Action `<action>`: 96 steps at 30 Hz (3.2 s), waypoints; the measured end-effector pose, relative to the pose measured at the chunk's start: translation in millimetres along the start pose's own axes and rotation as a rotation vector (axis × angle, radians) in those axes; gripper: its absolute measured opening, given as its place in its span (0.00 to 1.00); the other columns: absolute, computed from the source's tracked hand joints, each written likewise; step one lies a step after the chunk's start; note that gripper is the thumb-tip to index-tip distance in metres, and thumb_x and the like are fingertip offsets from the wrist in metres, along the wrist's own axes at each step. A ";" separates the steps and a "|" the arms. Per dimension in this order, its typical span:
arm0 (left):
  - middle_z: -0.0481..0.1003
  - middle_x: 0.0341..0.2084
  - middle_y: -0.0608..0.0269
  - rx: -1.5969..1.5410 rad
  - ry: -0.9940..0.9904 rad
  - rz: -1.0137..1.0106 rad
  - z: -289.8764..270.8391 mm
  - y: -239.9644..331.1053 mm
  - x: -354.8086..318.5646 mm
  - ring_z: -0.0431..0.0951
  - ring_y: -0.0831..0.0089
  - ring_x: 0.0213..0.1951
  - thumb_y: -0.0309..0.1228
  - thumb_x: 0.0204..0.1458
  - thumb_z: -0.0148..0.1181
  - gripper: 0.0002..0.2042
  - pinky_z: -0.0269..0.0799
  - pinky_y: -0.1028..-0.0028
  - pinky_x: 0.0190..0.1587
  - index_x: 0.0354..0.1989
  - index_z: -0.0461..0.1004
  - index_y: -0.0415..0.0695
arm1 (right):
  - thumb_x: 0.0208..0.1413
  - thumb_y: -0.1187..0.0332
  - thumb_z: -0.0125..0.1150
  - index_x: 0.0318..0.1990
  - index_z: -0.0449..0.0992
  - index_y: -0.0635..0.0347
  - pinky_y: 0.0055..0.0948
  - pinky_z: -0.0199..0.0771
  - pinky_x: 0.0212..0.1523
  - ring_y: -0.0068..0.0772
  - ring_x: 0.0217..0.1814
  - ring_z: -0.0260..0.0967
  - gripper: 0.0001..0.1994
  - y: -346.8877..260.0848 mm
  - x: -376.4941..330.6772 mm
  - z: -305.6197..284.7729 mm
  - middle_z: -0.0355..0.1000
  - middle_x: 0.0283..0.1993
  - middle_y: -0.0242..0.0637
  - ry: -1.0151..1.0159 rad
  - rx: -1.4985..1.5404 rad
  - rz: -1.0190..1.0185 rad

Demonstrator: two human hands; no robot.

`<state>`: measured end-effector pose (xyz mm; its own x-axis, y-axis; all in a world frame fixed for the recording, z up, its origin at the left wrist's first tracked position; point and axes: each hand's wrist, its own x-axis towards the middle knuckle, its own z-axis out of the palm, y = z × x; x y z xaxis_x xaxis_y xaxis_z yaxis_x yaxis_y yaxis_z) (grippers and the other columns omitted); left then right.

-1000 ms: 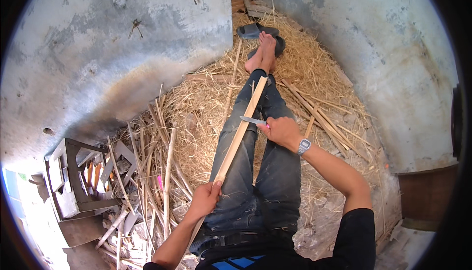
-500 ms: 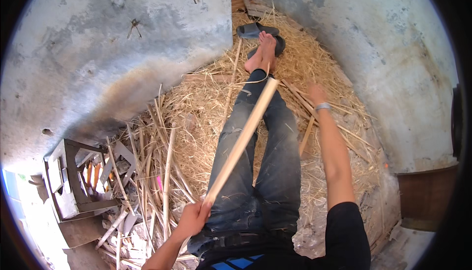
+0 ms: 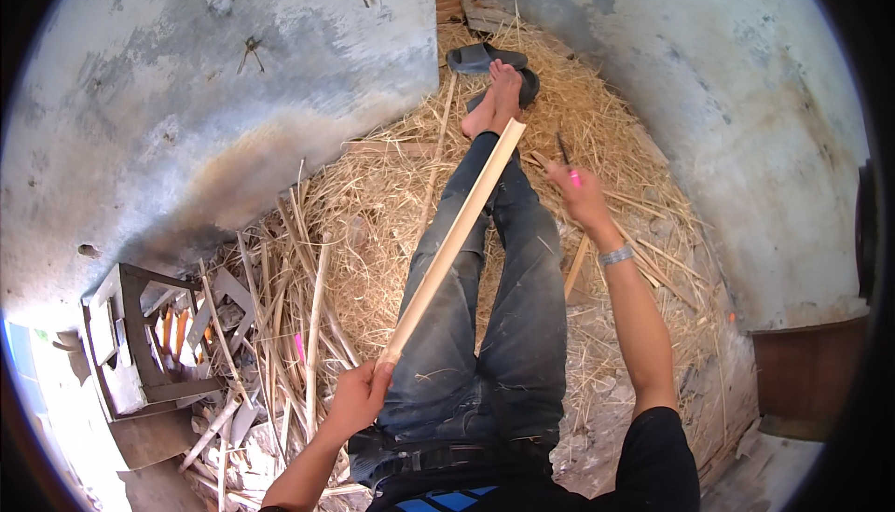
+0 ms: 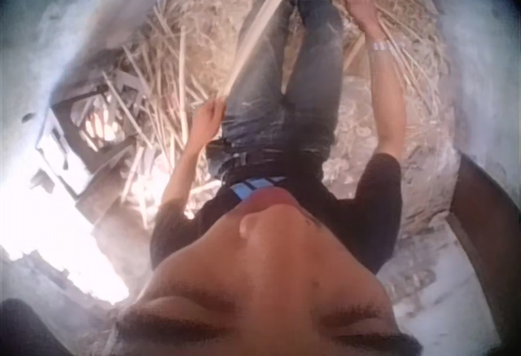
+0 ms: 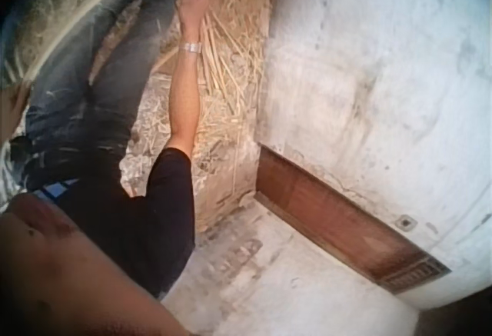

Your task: The person whittles a strip of bamboo using a knife. The person repeatedly scrapes the knife along the surface and edges of the bamboo strip while holding it against their lap.

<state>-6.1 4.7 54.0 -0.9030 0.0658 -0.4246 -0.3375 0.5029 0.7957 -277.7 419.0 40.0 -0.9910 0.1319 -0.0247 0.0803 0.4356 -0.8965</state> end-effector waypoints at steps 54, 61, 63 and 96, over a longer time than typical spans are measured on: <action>0.73 0.15 0.52 0.060 -0.180 0.083 6.6 61.6 -7.4 0.78 0.59 0.18 0.42 0.69 0.56 0.17 0.71 0.62 0.24 0.42 0.74 0.36 | 0.70 0.44 0.54 0.26 0.77 0.63 0.51 0.68 0.24 0.61 0.21 0.71 0.30 -56.9 -44.5 -12.1 0.71 0.18 0.54 0.025 -0.586 -0.316; 0.74 0.16 0.48 -0.004 -0.101 0.035 2.6 63.6 -0.9 0.79 0.53 0.20 0.42 0.69 0.56 0.17 0.70 0.59 0.26 0.41 0.74 0.36 | 0.69 0.45 0.56 0.25 0.76 0.61 0.51 0.67 0.23 0.62 0.21 0.70 0.28 -78.3 -87.9 10.5 0.69 0.17 0.53 -0.177 -0.559 -0.394; 0.73 0.15 0.50 -0.025 -0.079 0.058 2.6 68.1 4.2 0.78 0.56 0.18 0.41 0.70 0.56 0.17 0.69 0.61 0.25 0.41 0.74 0.36 | 0.68 0.47 0.57 0.25 0.75 0.61 0.51 0.67 0.23 0.61 0.20 0.70 0.27 -81.5 -99.1 16.6 0.68 0.17 0.52 -0.225 -0.565 -0.410; 0.72 0.14 0.66 -0.198 -0.240 -0.115 -5.5 19.6 -37.6 0.73 0.78 0.15 0.41 0.71 0.55 0.16 0.67 0.72 0.21 0.39 0.74 0.40 | 0.70 0.46 0.55 0.26 0.77 0.66 0.36 0.55 0.26 0.27 0.22 0.54 0.30 -48.0 14.0 -65.0 0.60 0.17 0.35 0.234 -0.378 -0.117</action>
<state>19.8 7.3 87.9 -0.7757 0.2311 -0.5873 -0.5000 0.3428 0.7953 -288.5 457.8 111.4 -0.9482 0.2416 0.2064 0.0463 0.7477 -0.6624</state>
